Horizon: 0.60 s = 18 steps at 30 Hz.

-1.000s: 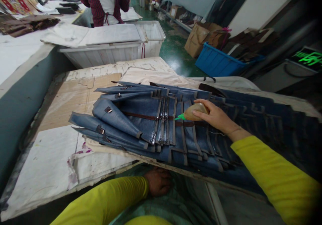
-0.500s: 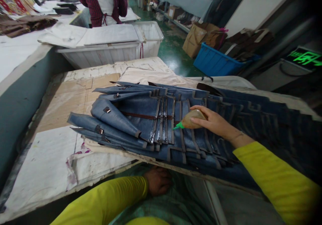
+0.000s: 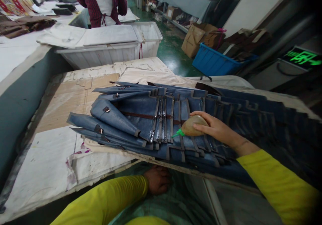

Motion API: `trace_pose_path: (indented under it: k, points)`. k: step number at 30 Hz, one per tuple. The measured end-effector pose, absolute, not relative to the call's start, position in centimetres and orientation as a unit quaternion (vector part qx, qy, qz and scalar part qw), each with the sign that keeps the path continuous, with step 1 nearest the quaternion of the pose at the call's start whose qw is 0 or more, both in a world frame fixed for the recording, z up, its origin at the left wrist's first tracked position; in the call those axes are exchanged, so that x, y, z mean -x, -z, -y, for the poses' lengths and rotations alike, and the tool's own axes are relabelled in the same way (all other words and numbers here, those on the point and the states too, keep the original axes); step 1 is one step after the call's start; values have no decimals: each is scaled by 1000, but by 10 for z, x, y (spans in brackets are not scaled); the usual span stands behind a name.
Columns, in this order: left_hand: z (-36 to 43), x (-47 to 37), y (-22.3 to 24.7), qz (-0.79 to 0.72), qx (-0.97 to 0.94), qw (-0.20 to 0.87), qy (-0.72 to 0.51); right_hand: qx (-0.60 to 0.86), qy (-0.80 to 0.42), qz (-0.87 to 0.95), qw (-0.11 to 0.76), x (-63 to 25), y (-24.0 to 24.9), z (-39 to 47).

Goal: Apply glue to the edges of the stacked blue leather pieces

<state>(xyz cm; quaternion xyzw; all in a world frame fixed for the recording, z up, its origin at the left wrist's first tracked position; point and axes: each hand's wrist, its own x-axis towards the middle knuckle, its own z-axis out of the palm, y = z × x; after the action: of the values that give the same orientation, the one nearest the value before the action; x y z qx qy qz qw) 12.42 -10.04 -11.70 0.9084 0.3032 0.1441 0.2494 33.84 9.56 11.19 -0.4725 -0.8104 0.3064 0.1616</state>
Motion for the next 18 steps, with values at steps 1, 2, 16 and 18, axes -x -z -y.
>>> trace_pose_path:
  k: [1, 2, 16, 18]
  points:
    - [100, -124, 117, -301, -909, 249, -144, 474, -308, 809, 163, -339, -113, -95]
    - [100, -124, 116, -300, -909, 250, -143, 476, -308, 807, 166, -339, -113, -94]
    - [101, -124, 116, -299, -913, 244, -127, 464, -327, 806, 170, -342, -117, -76]
    - [102, -125, 115, -299, -914, 242, -130, 460, -334, 805, 170, -343, -117, -75]
